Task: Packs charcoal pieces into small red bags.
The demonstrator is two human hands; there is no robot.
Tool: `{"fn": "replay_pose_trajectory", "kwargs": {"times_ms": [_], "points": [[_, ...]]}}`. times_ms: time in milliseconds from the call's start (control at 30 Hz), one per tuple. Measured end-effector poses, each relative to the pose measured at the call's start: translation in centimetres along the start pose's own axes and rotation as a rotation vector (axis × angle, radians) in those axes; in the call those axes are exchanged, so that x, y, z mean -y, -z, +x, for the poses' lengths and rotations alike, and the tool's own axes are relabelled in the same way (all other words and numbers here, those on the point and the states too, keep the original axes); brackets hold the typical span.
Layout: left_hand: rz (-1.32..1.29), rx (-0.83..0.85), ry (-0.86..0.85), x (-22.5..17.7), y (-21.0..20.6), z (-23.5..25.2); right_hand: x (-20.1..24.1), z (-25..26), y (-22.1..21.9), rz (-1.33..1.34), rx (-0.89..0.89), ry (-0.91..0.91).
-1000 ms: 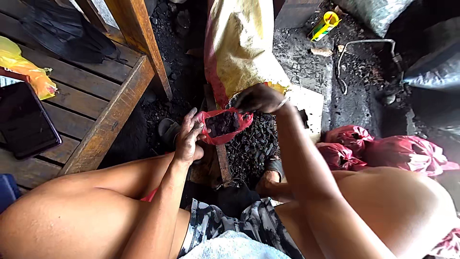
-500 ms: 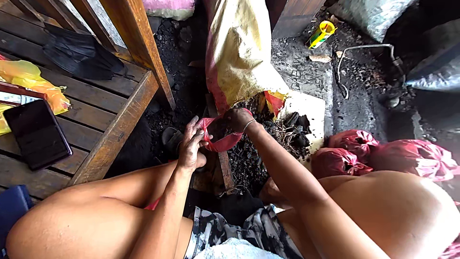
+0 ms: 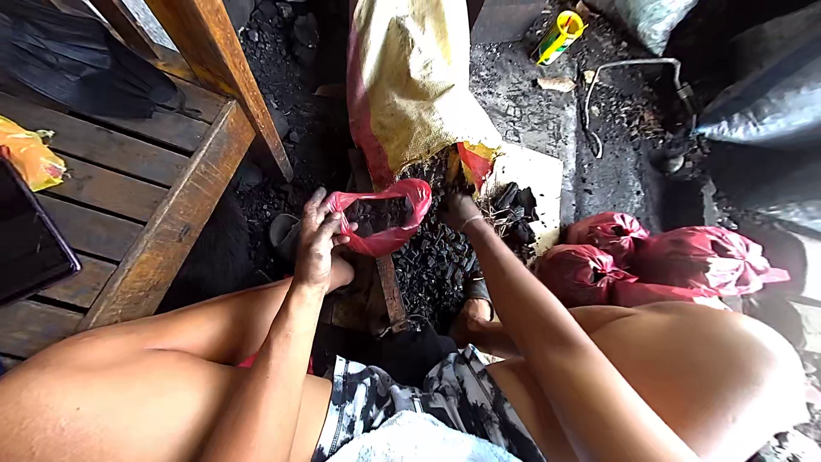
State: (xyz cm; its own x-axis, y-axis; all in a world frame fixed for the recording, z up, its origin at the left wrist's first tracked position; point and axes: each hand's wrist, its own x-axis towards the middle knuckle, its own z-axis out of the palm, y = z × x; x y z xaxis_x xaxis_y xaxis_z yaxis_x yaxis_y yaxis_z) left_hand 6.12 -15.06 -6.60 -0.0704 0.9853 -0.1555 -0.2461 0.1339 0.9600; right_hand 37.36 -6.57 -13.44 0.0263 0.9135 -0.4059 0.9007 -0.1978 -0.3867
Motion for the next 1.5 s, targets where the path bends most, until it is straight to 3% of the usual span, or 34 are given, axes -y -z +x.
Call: {"fn": "replay_pose_trajectory", "kwargs": {"times_ms": [100,200,433,633,700,800,867,933,1033,1133,1267,1500], "points": [[-0.071,-0.131,-0.003,-0.4,0.4,0.1,-0.3,-1.1,-6.6,-0.110,0.111,0.001],[-0.131,-0.132,-0.016,-0.2,0.5,0.0,0.7,-2.8,-10.5,-0.186,0.076,0.073],[-0.084,-0.038,-0.015,0.6,0.2,-0.2,2.8,-3.0,-12.1,-0.130,0.058,0.009],[-0.090,-0.062,-0.018,0.5,0.5,-0.3,0.7,-0.6,-6.4,0.062,0.294,0.049],[-0.087,-0.063,-0.006,0.4,0.5,-0.5,-0.9,0.2,-3.1,0.098,0.188,0.007],[-0.088,-0.039,-0.015,0.5,0.2,-0.3,-1.5,0.2,3.4,0.253,-0.105,0.021],[-0.081,-0.036,-0.008,0.5,0.0,-0.2,0.0,-0.6,6.9,0.432,-0.239,0.165],[-0.070,-0.032,-0.005,0.5,0.0,-0.2,3.1,-1.8,8.5,0.673,-0.258,0.432],[-0.050,-0.031,0.000,0.3,0.2,-0.3,8.6,-3.5,7.9,0.920,-0.007,0.812],[-0.075,-0.044,0.011,0.3,0.2,-0.4,12.5,-4.1,4.5,0.691,0.180,0.799],[-0.079,-0.042,0.007,0.3,0.4,-0.4,13.9,-3.7,0.0,0.161,0.099,0.606],[-0.101,-0.033,0.010,0.1,-0.2,-0.3,11.7,-2.7,-0.8,0.044,0.014,0.440]]}}
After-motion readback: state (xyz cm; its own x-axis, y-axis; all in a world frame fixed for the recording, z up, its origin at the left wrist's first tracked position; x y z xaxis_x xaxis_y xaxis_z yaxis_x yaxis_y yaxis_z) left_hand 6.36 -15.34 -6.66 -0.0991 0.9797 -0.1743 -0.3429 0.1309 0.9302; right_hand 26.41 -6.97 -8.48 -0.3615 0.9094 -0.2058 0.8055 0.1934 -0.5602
